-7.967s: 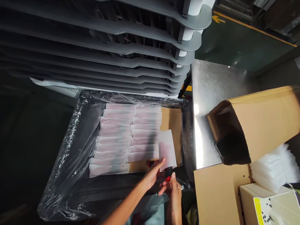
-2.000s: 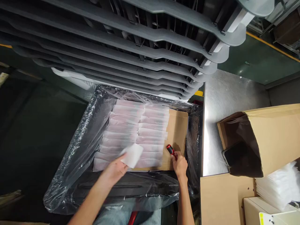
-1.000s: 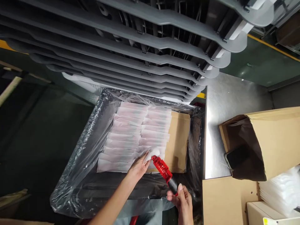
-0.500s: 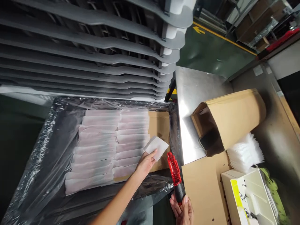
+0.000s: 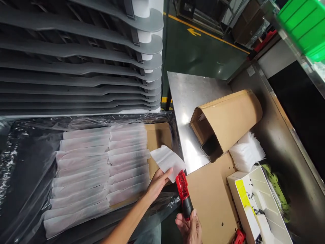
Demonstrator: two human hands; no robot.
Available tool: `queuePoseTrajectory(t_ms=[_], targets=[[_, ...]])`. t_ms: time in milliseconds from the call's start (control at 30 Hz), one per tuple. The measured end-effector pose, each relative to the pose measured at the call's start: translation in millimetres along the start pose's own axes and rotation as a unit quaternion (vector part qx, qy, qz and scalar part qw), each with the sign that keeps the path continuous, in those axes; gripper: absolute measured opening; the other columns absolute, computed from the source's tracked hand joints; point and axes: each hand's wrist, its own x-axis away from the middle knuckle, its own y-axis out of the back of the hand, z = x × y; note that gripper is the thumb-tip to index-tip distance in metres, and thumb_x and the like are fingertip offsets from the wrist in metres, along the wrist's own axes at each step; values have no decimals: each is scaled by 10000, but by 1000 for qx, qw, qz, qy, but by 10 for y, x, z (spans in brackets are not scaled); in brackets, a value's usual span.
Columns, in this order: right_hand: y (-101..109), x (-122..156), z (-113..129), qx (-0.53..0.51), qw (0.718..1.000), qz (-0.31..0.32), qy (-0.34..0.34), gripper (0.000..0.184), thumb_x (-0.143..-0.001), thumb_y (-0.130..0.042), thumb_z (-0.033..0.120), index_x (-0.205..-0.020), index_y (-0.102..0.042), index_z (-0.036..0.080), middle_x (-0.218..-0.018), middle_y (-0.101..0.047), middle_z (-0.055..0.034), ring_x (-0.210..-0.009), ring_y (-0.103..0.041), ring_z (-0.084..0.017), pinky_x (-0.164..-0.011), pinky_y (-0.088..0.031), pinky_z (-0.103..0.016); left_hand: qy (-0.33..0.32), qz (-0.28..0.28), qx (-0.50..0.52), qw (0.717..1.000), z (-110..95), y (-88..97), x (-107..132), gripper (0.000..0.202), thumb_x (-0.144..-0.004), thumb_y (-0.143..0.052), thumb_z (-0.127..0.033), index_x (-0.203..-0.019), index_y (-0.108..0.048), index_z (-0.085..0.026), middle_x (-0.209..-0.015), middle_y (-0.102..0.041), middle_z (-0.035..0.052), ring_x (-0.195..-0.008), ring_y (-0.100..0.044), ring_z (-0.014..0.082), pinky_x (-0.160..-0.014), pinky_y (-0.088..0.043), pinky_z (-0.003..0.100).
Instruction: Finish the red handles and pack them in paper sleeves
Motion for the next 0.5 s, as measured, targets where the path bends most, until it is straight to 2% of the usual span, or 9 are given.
queuePoseTrajectory(t_ms=[100,167,367,500], targets=[[-58,22,-69,6,1000,13,-20,637,-540,-779,759,-704,-667,154,-604,-742,-64,-490,-685,-193,-527,-554,-287,19,14,17,1000,-6,5,35,531,-513,-930,-455,-901,-735,-149,-949,-773,83,-823,-704,201,-747,-551,280],[-104,38,-92,0,999,17,-30,650,-557,-769,763,-725,-674,142,-599,-739,-65,-484,-678,-184,-514,-540,-273,29,21,27,999,8,16,61,547,-512,-925,-485,-908,-734,-159,-968,-770,76,-841,-700,199,-776,-550,287],[-292,59,-52,-8,999,31,-19,692,-664,-715,746,-918,-691,103,-696,-765,-89,-580,-710,-199,-617,-565,-299,51,37,34,997,179,79,207,556,-545,-920,-460,-963,-724,-150,-977,-763,86,-944,-689,231,-827,-527,293],[-375,33,-42,2,999,50,-7,625,-705,-678,750,-875,-664,149,-699,-758,-61,-595,-703,-192,-606,-543,-287,81,26,35,996,326,154,308,505,-582,-916,-388,-976,-716,-146,-929,-759,99,-937,-689,250,-769,-524,291]])
